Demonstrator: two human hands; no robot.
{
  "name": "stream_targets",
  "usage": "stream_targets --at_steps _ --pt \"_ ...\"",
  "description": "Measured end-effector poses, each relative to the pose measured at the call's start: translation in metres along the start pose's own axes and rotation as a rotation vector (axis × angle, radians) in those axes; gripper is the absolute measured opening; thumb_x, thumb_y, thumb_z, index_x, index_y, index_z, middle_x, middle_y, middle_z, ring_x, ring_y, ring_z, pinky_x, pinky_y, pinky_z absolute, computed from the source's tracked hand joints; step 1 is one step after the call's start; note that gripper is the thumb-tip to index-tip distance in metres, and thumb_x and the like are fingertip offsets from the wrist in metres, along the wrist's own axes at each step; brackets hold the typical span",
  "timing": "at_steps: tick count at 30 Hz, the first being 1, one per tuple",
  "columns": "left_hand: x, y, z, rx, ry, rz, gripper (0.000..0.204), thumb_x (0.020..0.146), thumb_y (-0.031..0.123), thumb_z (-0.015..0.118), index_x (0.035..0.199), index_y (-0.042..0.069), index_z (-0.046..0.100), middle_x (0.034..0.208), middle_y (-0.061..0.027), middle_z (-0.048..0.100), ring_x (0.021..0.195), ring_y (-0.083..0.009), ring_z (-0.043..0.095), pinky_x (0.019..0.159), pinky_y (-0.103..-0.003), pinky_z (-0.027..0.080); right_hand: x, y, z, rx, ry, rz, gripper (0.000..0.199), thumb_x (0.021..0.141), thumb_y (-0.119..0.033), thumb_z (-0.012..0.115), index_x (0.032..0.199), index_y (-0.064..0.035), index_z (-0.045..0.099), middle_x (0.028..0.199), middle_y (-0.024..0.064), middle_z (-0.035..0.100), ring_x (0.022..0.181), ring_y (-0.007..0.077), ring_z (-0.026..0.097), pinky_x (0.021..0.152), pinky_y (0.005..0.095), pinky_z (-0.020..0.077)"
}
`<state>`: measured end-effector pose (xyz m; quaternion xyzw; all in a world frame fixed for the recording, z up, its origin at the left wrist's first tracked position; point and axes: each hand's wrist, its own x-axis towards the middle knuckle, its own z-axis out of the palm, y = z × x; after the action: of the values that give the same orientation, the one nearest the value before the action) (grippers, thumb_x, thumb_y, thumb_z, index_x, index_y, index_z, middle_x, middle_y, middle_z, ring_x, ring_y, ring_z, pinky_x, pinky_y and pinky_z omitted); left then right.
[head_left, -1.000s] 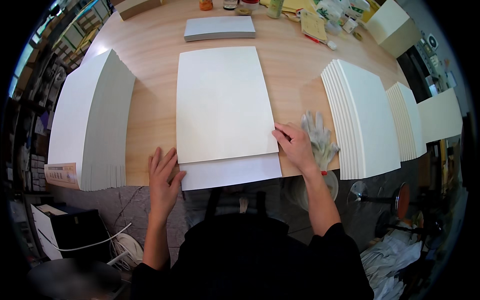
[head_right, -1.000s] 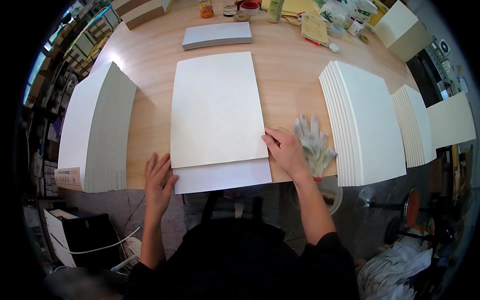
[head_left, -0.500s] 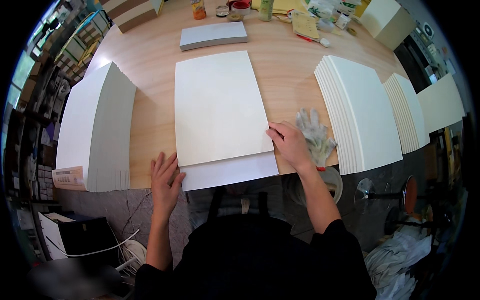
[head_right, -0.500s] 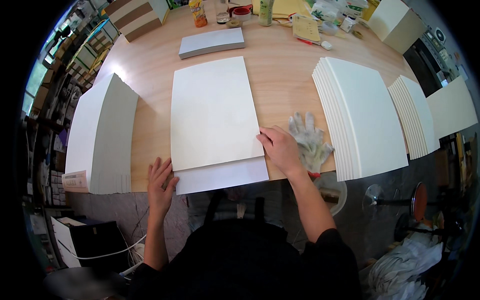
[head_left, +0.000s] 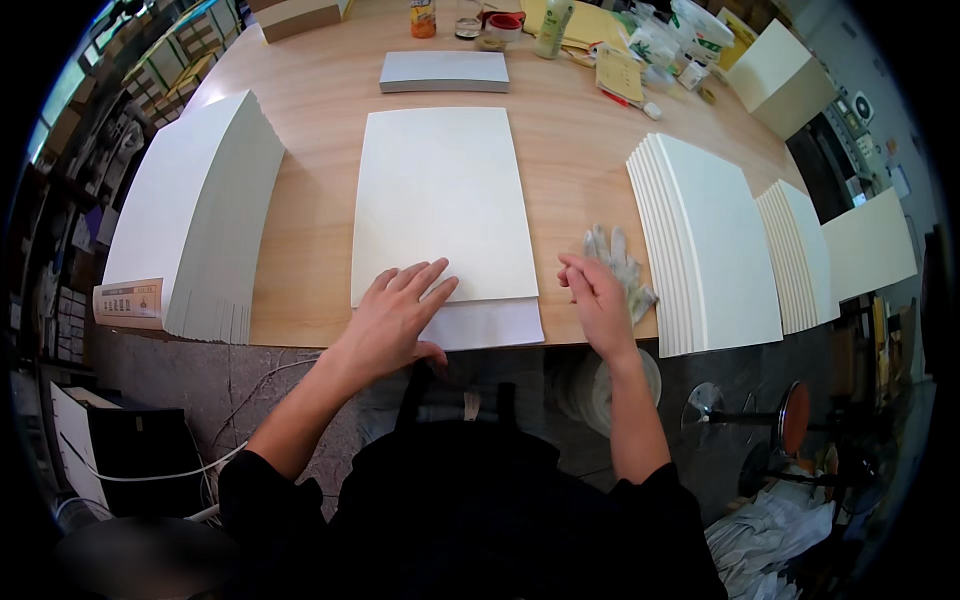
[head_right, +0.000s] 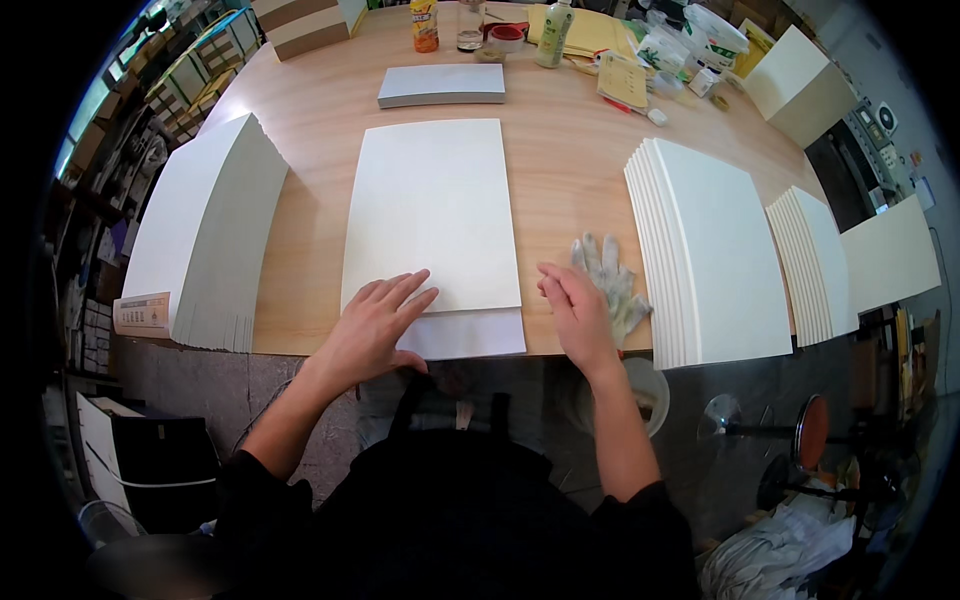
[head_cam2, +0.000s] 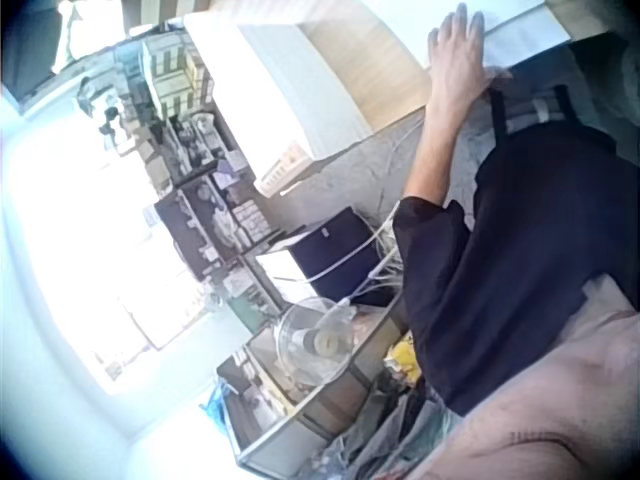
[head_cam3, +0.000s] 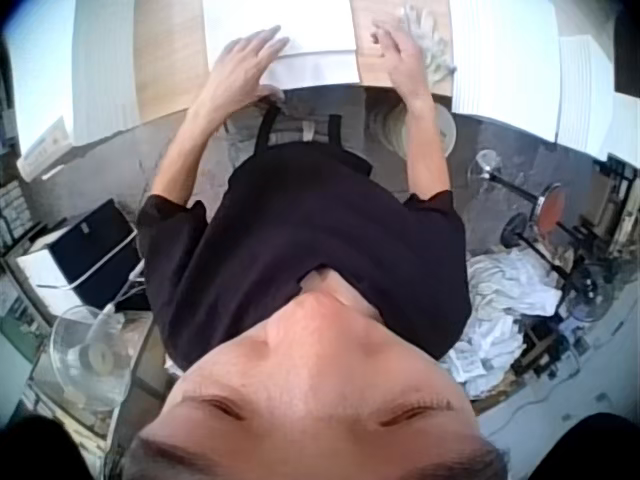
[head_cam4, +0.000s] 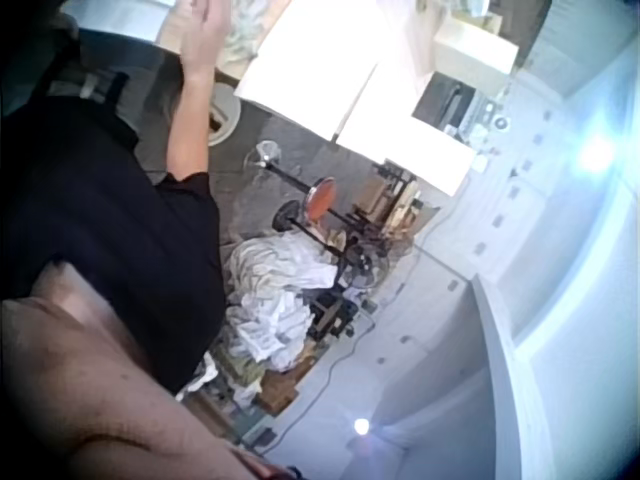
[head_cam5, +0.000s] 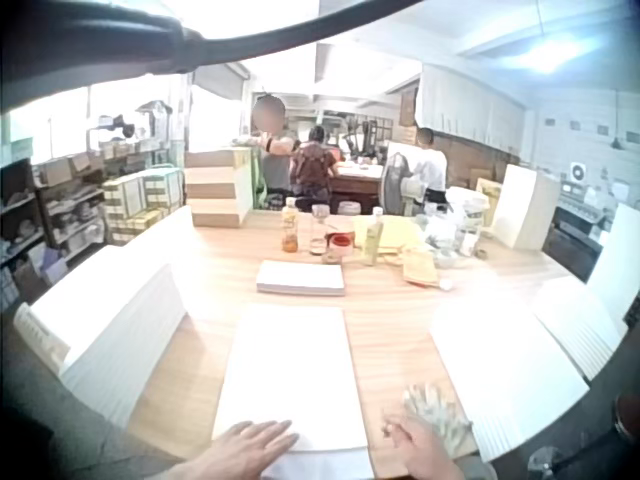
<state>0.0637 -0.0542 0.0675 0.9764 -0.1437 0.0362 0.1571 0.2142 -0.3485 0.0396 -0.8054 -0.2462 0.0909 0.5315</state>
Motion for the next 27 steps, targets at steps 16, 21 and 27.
stream_targets --at_steps 16,21,27 --pt "0.006 -0.087 0.003 -0.435 0.134 -0.278 0.031 0.082 0.019 0.087 0.085 0.002 0.062 0.111 -0.0101 0.06 0.1 -0.0264 0.06 0.083 -0.036 0.053 0.046 0.02 0.065 -0.035 0.054 -0.164 0.03 0.079 -0.012 0.09 0.08 -0.0025 0.062 0.086 0.0112 0.066 0.112 0.0381 0.064 0.095 0.0447 0.0507" --pt "0.012 -0.079 0.008 -0.334 0.1 -0.423 0.03 0.081 0.026 0.088 0.081 0.005 0.066 0.103 -0.0088 0.063 0.1 -0.029 0.063 0.083 -0.041 0.053 0.039 0.002 0.073 -0.243 0.135 -0.186 0.029 0.077 -0.012 0.09 0.081 -0.0031 0.062 0.088 0.013 0.067 0.111 0.0389 0.065 0.093 0.0473 0.0502" --pt "0.035 -0.074 -0.013 -0.105 -0.163 -0.344 0.039 0.079 0.029 0.09 0.105 0.011 0.067 0.107 -0.0096 0.064 0.098 -0.0293 0.066 0.081 -0.04 0.052 0.039 0.009 0.075 -0.416 0.185 -0.331 0.028 0.08 -0.015 0.087 0.083 -0.0029 0.062 0.088 0.0122 0.067 0.108 0.0377 0.066 0.086 0.0471 0.05"
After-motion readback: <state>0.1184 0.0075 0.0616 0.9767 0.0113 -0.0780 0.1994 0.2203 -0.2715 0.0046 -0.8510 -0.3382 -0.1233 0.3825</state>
